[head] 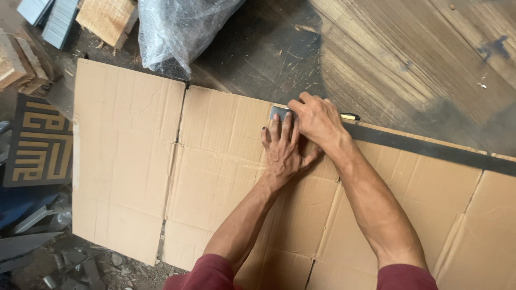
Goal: The person scores and cuts a large cardboard sheet along a long metal ruler using a utility knife.
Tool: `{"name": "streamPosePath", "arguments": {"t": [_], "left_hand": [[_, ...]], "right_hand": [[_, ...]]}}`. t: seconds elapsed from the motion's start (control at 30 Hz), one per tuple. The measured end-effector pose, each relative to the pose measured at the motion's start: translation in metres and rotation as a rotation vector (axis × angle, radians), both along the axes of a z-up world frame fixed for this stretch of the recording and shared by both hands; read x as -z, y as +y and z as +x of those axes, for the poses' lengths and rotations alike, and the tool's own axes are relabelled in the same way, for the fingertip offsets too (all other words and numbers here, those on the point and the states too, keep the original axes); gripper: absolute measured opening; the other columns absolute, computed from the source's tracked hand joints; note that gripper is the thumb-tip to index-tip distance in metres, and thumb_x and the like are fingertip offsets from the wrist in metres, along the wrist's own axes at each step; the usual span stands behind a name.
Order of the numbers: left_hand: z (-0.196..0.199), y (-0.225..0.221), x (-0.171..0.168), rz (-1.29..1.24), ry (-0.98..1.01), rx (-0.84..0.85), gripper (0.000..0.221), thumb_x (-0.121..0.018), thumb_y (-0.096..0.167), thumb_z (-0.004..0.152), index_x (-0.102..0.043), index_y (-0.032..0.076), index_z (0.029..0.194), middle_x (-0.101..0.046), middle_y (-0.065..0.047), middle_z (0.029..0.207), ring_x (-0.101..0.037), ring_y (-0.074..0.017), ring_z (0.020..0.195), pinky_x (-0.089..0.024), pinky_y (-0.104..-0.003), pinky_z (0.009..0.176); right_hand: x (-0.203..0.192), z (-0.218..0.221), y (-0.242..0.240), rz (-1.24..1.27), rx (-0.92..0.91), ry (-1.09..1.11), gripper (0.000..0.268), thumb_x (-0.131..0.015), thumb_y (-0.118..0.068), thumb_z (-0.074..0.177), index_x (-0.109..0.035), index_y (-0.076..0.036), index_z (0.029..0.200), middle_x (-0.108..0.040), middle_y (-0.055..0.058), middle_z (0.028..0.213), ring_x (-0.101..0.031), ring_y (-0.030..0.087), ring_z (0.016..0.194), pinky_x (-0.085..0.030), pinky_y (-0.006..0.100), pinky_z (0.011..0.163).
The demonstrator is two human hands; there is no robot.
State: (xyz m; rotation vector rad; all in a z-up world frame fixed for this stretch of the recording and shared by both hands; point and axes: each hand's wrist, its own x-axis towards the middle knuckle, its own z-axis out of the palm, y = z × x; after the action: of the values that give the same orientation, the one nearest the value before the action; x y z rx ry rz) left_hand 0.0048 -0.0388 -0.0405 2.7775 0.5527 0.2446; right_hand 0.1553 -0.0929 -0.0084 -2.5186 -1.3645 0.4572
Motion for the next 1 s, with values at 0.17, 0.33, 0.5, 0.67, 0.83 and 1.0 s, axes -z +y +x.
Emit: {"name": "streamPosePath", "arguments": {"t": [0.17, 0.33, 0.5, 0.67, 0.83, 1.0], "left_hand": [[0.0, 0.0, -0.005, -0.038, 0.036, 0.014, 0.095, -0.042, 0.082, 0.082, -0.044, 0.016, 0.149, -0.039, -0.012, 0.157, -0.029, -0.0392, 0.149, -0.025, -0.063, 0.109], [0.001, 0.002, -0.027, -0.147, 0.15, 0.029, 0.103, -0.047, 0.086, 0.078, -0.04, 0.014, 0.15, -0.031, -0.013, 0.163, -0.023, -0.0418, 0.153, -0.027, -0.069, 0.108], [0.002, 0.008, -0.048, -0.214, 0.317, 0.085, 0.111, -0.045, 0.092, 0.073, -0.038, 0.017, 0.155, -0.021, -0.013, 0.167, -0.011, -0.0434, 0.155, -0.024, -0.07, 0.111], [0.005, 0.011, -0.062, -0.21, 0.42, 0.121, 0.115, -0.042, 0.096, 0.073, -0.033, 0.019, 0.158, -0.016, -0.014, 0.168, -0.008, -0.0444, 0.155, -0.023, -0.071, 0.111], [0.005, 0.013, -0.069, -0.218, 0.461, 0.137, 0.12, -0.042, 0.098, 0.069, -0.032, 0.019, 0.159, -0.015, -0.015, 0.169, -0.005, -0.0449, 0.156, -0.022, -0.072, 0.112], [0.003, 0.012, -0.063, -0.16, 0.546, 0.2, 0.14, -0.04, 0.107, 0.053, -0.021, 0.024, 0.164, -0.008, -0.017, 0.17, 0.0, -0.0493, 0.155, -0.019, -0.077, 0.111]], "right_hand": [[-0.013, 0.003, 0.002, -0.065, -0.012, 0.013, 0.023, -0.042, -0.021, 0.099, -0.066, -0.022, 0.101, -0.057, 0.007, 0.092, -0.07, 0.037, 0.084, -0.056, 0.049, 0.071], [-0.015, 0.007, -0.012, -0.087, -0.008, 0.03, 0.026, -0.041, -0.018, 0.1, -0.066, -0.021, 0.104, -0.058, 0.008, 0.092, -0.07, 0.037, 0.082, -0.056, 0.048, 0.071], [-0.02, 0.015, -0.039, -0.187, -0.003, -0.007, 0.02, -0.046, -0.019, 0.1, -0.066, -0.022, 0.103, -0.061, 0.007, 0.094, -0.071, 0.035, 0.084, -0.058, 0.048, 0.074], [-0.025, 0.016, -0.055, -0.196, 0.008, -0.025, 0.019, -0.047, -0.018, 0.1, -0.065, -0.021, 0.104, -0.062, 0.008, 0.096, -0.071, 0.035, 0.086, -0.058, 0.048, 0.074], [-0.027, 0.023, -0.074, -0.218, 0.004, -0.05, 0.015, -0.05, -0.019, 0.099, -0.065, -0.021, 0.102, -0.063, 0.008, 0.094, -0.072, 0.035, 0.087, -0.059, 0.049, 0.075], [-0.035, 0.028, -0.1, -0.268, 0.033, -0.023, 0.013, -0.054, -0.022, 0.098, -0.066, -0.02, 0.101, -0.064, 0.01, 0.094, -0.072, 0.037, 0.087, -0.059, 0.052, 0.075]]}}
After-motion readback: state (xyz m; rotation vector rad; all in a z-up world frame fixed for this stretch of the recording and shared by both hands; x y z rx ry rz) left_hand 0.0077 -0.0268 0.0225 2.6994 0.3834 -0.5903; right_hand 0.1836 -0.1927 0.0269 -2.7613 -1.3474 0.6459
